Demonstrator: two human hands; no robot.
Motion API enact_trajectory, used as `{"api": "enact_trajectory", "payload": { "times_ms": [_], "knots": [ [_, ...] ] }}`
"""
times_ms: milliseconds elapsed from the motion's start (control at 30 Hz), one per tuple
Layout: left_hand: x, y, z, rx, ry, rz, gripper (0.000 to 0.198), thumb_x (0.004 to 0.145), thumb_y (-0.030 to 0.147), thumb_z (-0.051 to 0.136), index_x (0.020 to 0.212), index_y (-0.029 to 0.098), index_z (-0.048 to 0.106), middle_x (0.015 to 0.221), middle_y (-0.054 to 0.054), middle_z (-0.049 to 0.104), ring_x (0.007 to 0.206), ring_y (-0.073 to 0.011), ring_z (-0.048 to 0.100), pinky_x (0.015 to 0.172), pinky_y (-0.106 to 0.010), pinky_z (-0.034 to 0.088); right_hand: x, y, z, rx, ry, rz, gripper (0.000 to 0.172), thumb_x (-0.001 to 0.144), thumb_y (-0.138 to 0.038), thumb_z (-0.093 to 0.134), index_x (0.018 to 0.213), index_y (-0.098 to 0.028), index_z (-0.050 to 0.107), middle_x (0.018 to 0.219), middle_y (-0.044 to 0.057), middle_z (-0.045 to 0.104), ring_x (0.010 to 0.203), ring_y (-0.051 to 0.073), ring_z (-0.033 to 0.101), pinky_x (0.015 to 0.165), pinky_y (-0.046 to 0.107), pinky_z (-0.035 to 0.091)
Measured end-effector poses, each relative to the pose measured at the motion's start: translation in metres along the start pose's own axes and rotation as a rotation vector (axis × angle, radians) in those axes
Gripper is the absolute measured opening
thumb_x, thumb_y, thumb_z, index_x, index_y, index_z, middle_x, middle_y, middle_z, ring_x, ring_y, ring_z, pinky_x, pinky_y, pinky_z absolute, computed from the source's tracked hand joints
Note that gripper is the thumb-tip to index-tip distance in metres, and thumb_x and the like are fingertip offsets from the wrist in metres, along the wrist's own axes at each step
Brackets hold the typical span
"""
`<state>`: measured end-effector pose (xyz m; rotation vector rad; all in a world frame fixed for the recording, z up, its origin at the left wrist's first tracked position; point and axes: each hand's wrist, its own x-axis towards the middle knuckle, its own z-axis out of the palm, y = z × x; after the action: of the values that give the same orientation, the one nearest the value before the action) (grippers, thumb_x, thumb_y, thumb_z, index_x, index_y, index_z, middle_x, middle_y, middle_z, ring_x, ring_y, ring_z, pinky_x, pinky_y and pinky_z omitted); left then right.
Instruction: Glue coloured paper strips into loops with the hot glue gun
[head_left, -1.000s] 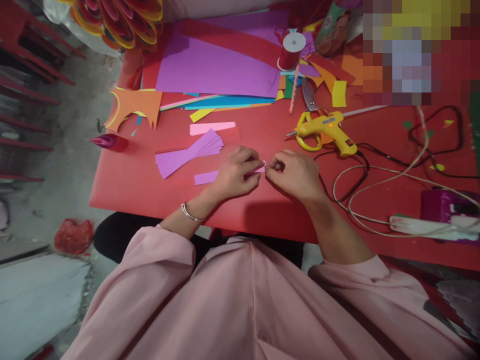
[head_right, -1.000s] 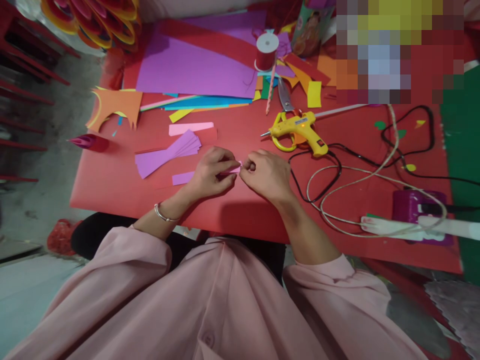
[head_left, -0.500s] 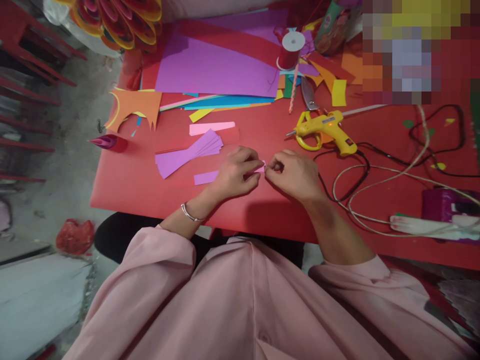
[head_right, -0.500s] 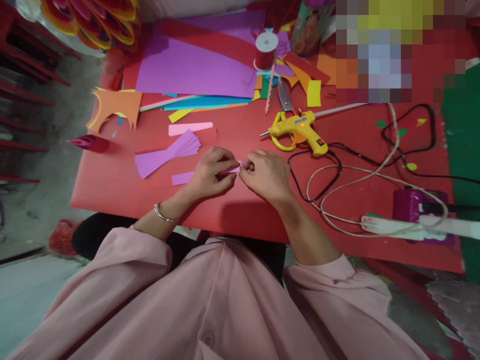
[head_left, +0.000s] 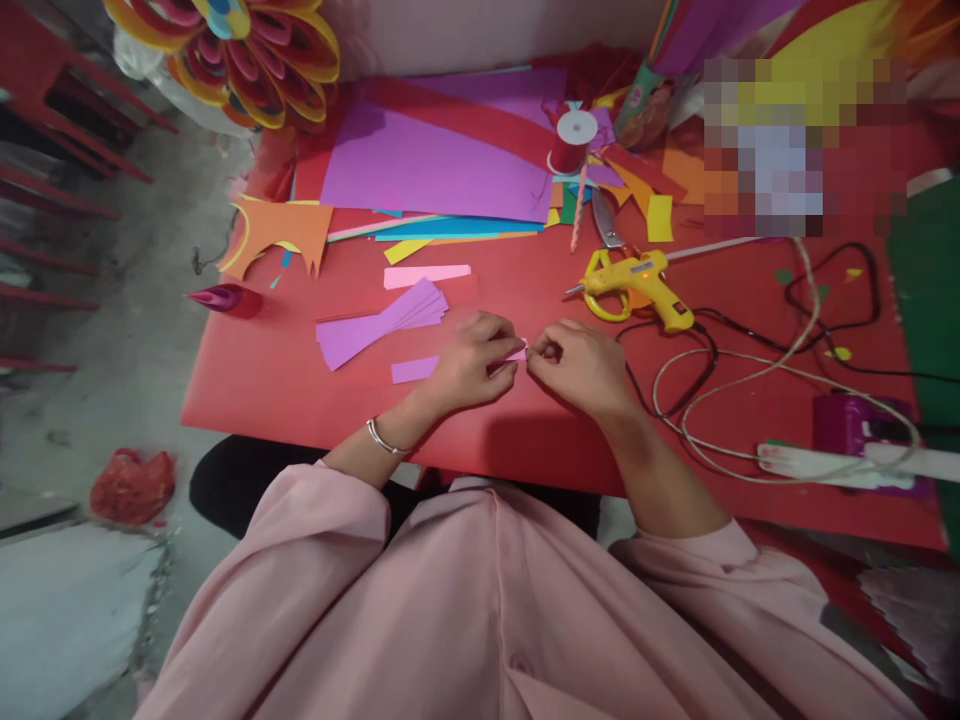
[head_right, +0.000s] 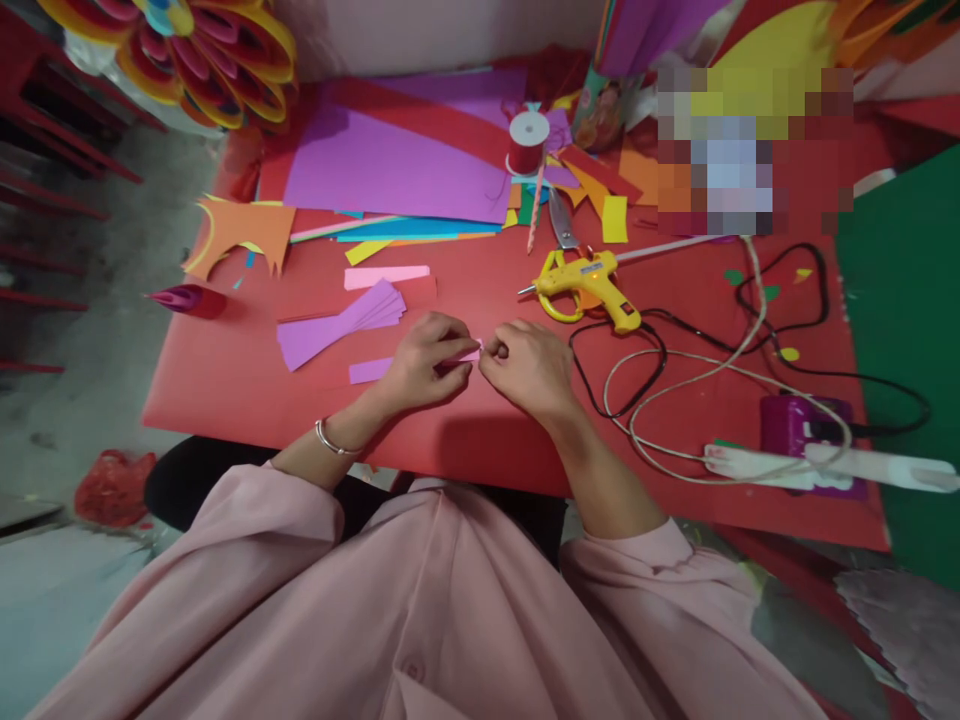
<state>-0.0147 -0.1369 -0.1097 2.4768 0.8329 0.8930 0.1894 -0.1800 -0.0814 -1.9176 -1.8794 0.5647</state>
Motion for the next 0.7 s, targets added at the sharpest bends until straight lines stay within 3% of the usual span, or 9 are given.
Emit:
{"api": "enact_trajectory", "payload": {
  "times_ms": [233,700],
  "knots": [
    [0.0003,0.0011,-0.0001,-0.015,-0.027,-0.039,0.024,0.09,0.02,0.064,0.108,0.021,0.08,0.107,-0.01,0.073,0.101,-0.0255,0.066,0.09,-0.044,0.054,0.0011,0.0009,-0.0032,0.027,-0.047,-0.006,0.012,0.085,-0.027,0.066,0.073,-0.025,0.063,0.085,0.003,0.073,0.087,0.021,0.063,0.07,0.034,0.033],
    [-0.0004,-0.0004,0.0019,0.011,-0.041,-0.059,0.024,0.088,0.02,0.066,0.108,0.02,0.08,0.107,-0.01,0.075,0.1,-0.0253,0.066,0.09,-0.042,0.054,-0.0022,-0.0002,-0.0029,0.027,-0.015,-0.023,0.013,0.087,-0.029,0.066,0.075,-0.024,0.065,0.083,0.002,0.071,0.081,0.019,0.061,0.072,0.033,0.036]
  ]
}}
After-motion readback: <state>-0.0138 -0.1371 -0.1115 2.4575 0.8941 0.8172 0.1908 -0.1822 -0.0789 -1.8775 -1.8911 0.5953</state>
